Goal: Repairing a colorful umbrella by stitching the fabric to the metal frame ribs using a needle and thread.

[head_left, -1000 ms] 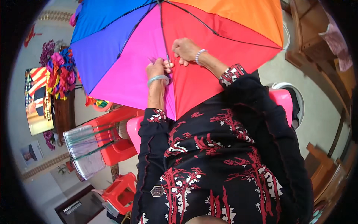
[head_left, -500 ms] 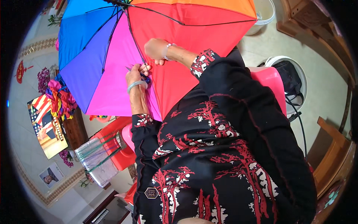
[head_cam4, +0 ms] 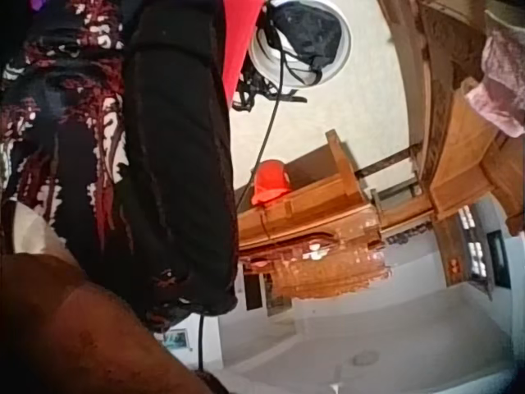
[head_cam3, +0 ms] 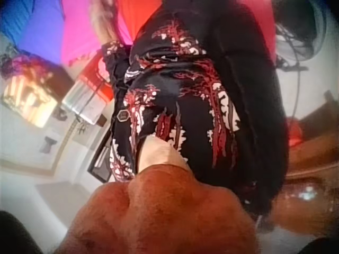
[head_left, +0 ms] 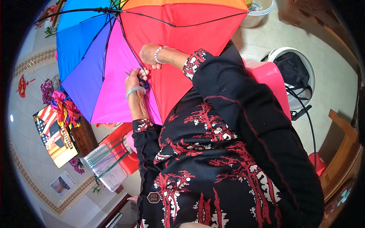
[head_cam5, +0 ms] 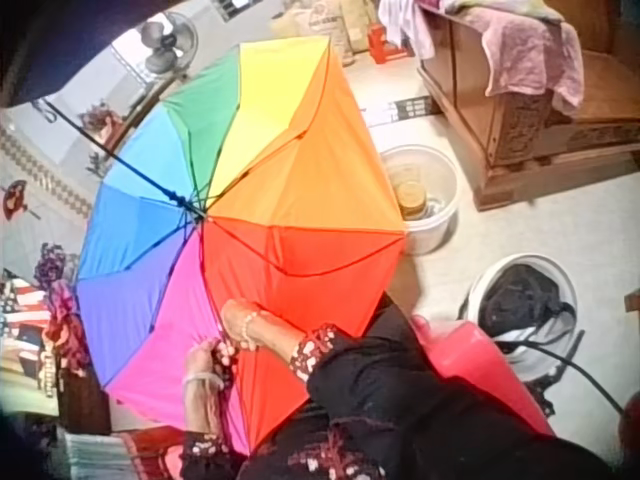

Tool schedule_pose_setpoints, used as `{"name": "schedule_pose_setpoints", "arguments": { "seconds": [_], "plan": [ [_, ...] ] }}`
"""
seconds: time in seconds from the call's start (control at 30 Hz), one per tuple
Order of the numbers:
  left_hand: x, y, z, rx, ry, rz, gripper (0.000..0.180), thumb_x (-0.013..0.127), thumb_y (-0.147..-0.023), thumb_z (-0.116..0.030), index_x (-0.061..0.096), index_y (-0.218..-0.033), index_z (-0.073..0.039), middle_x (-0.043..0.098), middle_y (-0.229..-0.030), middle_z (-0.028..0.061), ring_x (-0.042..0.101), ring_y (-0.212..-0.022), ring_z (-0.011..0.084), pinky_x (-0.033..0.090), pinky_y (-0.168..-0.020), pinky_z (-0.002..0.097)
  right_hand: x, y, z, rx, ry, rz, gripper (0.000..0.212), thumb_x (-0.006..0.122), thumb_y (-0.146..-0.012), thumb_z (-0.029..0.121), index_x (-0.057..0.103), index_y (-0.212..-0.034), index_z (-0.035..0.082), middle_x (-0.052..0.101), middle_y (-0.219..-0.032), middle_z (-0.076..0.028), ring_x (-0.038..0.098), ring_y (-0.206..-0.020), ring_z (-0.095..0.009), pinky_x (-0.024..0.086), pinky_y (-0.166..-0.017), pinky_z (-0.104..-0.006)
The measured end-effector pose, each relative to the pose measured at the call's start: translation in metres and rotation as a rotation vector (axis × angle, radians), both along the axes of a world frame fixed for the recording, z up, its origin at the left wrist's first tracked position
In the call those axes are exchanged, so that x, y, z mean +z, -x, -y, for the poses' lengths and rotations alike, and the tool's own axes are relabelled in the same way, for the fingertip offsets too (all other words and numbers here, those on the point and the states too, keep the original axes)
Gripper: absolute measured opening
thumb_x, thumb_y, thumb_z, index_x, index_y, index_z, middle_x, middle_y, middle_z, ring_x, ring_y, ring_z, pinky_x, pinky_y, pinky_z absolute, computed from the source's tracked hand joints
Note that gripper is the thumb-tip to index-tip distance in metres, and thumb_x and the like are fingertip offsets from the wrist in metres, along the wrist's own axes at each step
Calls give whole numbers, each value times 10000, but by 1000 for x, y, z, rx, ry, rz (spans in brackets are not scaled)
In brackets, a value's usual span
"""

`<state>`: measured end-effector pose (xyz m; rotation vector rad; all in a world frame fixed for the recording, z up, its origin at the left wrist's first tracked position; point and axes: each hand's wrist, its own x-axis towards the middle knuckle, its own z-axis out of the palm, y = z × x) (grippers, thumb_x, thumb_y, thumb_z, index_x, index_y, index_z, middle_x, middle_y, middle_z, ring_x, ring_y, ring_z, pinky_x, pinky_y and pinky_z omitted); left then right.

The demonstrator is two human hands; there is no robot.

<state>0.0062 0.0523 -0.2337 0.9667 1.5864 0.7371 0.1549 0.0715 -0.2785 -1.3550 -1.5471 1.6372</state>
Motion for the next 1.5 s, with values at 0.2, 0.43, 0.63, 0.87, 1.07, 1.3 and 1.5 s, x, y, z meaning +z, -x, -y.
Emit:
{"name": "schedule_pose_setpoints", "arguments": {
  "seconds": [0.2, 0.43, 0.63, 0.87, 1.07, 1.3, 1.5],
  "plan": [
    [-1, -2, 2, 35, -29, 42, 181, 441, -851, -85, 468, -873, 93, 601, -738, 186, 617, -591, 258, 475, -426, 265, -6, 1, -3, -42, 72, -48, 266, 415, -797, 146, 570, -667, -27, 594, -568, -174, 565, -403, -245, 481, -365, -376],
    [-1, 1, -2, -18, 25, -26, 181, 448, -856, -102, 483, -853, 75, 606, -729, 174, 614, -580, 238, 465, -420, 255, 19, -3, 1, 5, 44, 147, 232, 458, -789, 95, 605, -634, 2, 627, -626, -127, 601, -483, -230, 516, -446, -350],
    [-3, 5, -7, -118, 51, -94, 190, 480, -854, -165, 541, -840, 14, 621, -688, 122, 559, -489, 142, 370, -386, 204, 20, -3, 1, 40, 22, 189, 229, 471, -798, 99, 645, -666, 29, 646, -667, -101, 616, -517, -219, 532, -483, -326],
    [0, 3, -6, -186, 71, -85, 197, 493, -850, -191, 557, -843, -5, 615, -657, 91, 516, -451, 114, 340, -387, 198, 16, -4, 13, -48, -50, -41, 250, 375, -788, 66, 603, -746, -26, 606, -616, -178, 589, -457, -248, 493, -389, -377],
    [7, -10, 3, -132, 19, -43, 162, 517, -836, -156, 554, -847, 1, 601, -652, 85, 515, -459, 114, 362, -393, 201, 17, -1, 12, -41, -368, 242, 213, 422, -777, 76, 613, -739, -7, 607, -643, -166, 592, -471, -237, 494, -407, -370],
    [13, -3, 14, -217, -39, -178, 143, 542, -815, -106, 530, -842, 33, 594, -687, 94, 552, -501, 139, 395, -387, 216, 56, -25, 17, -255, -380, 103, 142, 501, -806, 129, 579, -768, 17, 606, -669, -131, 621, -653, -191, 511, -542, -330],
    [15, -14, 15, -56, -55, -33, 139, 534, -813, -89, 510, -856, 40, 591, -696, 104, 554, -498, 144, 388, -375, 220, 60, -62, 20, -233, 38, -1021, 137, 564, -791, 181, 525, -780, 50, 558, -626, -61, 579, -593, -125, 461, -445, -263]
  ]
}}
